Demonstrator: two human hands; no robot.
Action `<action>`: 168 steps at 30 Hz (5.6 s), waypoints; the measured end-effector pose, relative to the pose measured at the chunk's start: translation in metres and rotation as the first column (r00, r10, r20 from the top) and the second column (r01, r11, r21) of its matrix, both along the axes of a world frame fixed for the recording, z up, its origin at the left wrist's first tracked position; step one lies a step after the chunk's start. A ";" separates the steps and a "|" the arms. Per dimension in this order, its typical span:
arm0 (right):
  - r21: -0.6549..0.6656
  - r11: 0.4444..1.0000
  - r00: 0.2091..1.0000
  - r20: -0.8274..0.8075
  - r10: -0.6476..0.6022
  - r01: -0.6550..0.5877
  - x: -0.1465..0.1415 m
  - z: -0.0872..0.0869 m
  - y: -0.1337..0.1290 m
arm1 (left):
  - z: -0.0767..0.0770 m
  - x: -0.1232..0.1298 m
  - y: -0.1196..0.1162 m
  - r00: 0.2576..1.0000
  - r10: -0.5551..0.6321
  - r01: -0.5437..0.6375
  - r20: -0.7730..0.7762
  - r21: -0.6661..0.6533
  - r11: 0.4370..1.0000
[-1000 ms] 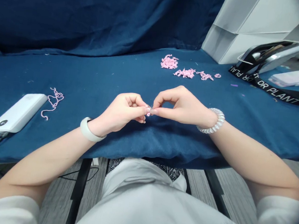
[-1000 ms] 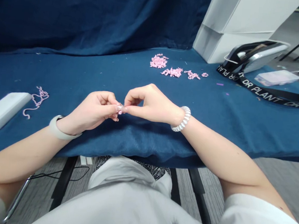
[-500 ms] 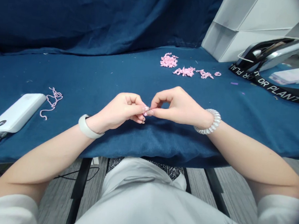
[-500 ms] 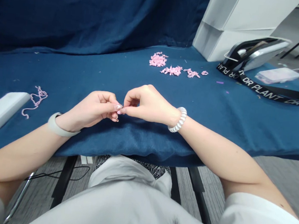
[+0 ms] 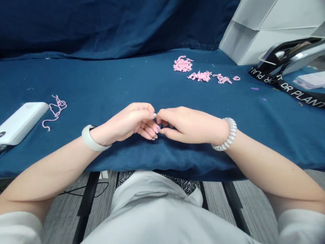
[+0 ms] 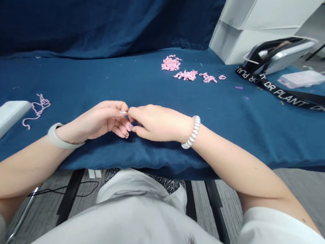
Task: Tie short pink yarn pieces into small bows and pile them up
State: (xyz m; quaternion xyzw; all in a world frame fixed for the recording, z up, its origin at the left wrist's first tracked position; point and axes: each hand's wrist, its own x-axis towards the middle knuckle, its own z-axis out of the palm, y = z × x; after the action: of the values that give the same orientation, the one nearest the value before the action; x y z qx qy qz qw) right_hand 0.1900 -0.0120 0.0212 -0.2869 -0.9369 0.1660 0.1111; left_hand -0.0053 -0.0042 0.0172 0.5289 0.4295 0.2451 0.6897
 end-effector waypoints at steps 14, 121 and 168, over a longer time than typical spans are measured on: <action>0.081 0.990 0.977 0.190 0.101 -0.118 -0.009 -0.015 -0.005 | -0.002 -0.001 0.008 1.000 -0.011 0.004 -0.023 -0.271 0.963; -0.348 0.919 0.644 -0.663 -0.382 0.187 -0.008 -0.033 0.022 | -0.012 0.007 0.007 0.959 0.284 -0.234 0.013 0.604 0.762; -0.202 0.948 0.749 -0.582 -0.317 0.244 -0.006 -0.028 0.019 | -0.013 0.008 0.007 0.963 0.269 -0.241 0.016 0.495 0.835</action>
State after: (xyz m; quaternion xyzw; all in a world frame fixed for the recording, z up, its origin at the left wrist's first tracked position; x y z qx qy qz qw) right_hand 0.1842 0.0068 -0.0067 -0.3616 -0.7863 0.2835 0.4130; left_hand 0.0026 0.0030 0.0045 0.6315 0.4379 0.4215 0.4815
